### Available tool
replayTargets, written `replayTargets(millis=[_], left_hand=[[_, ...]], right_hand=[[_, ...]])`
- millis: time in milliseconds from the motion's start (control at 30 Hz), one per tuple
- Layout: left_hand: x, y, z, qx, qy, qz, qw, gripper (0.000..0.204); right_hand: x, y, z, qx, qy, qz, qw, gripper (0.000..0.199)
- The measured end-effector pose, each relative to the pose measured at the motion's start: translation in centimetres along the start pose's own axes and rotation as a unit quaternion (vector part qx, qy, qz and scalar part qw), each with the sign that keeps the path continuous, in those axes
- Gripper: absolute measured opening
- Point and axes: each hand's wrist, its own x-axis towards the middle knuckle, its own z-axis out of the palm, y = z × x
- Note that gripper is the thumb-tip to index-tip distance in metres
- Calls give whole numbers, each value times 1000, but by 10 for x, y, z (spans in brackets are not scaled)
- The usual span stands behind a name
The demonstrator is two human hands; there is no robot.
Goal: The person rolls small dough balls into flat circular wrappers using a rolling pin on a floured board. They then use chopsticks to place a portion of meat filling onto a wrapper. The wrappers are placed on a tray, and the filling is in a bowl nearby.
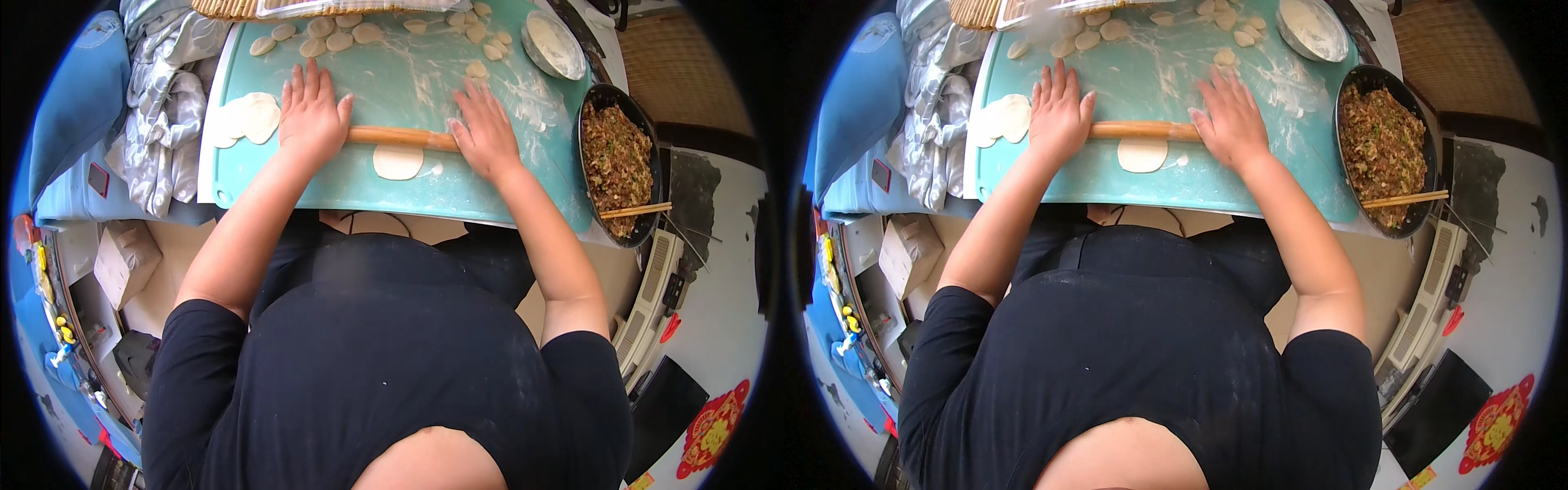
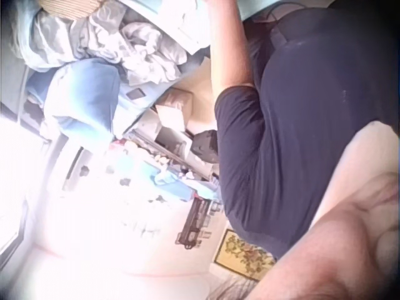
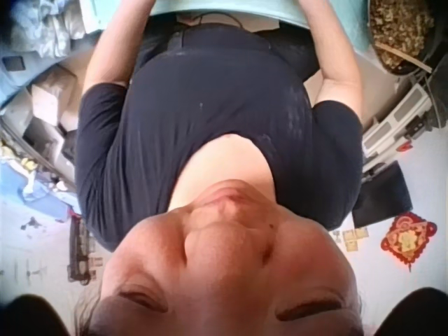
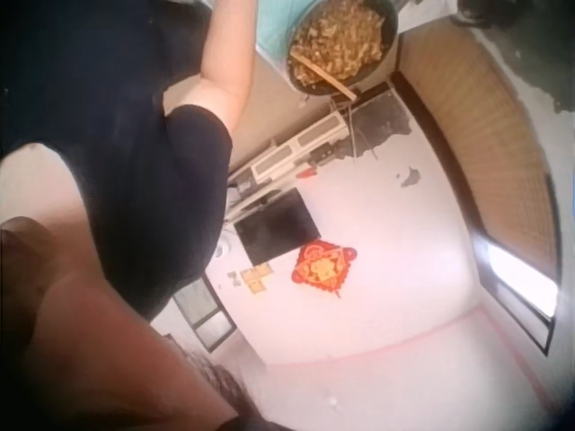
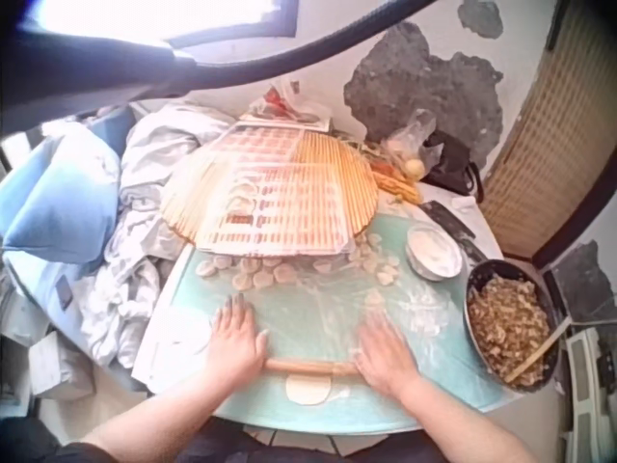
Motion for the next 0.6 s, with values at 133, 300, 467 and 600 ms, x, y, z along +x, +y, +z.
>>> replayTargets(millis=[133,300,467,600], left_hand=[[-51,9,-19,12,-98,49,994,58],[-34,2,-9,11,-66,24,997,58],[23,2,4,56,8,-8,998,57],[-41,29,-24,0,-129,65,990,54]], right_hand=[[-56,-26,-3,-8,-43,-15,999,52],[-29,-23,-4,23,-74,-47,996,50],[10,14,10,8,7,11,1000,50],[-67,-11,1,42,-32,13,999,52]])
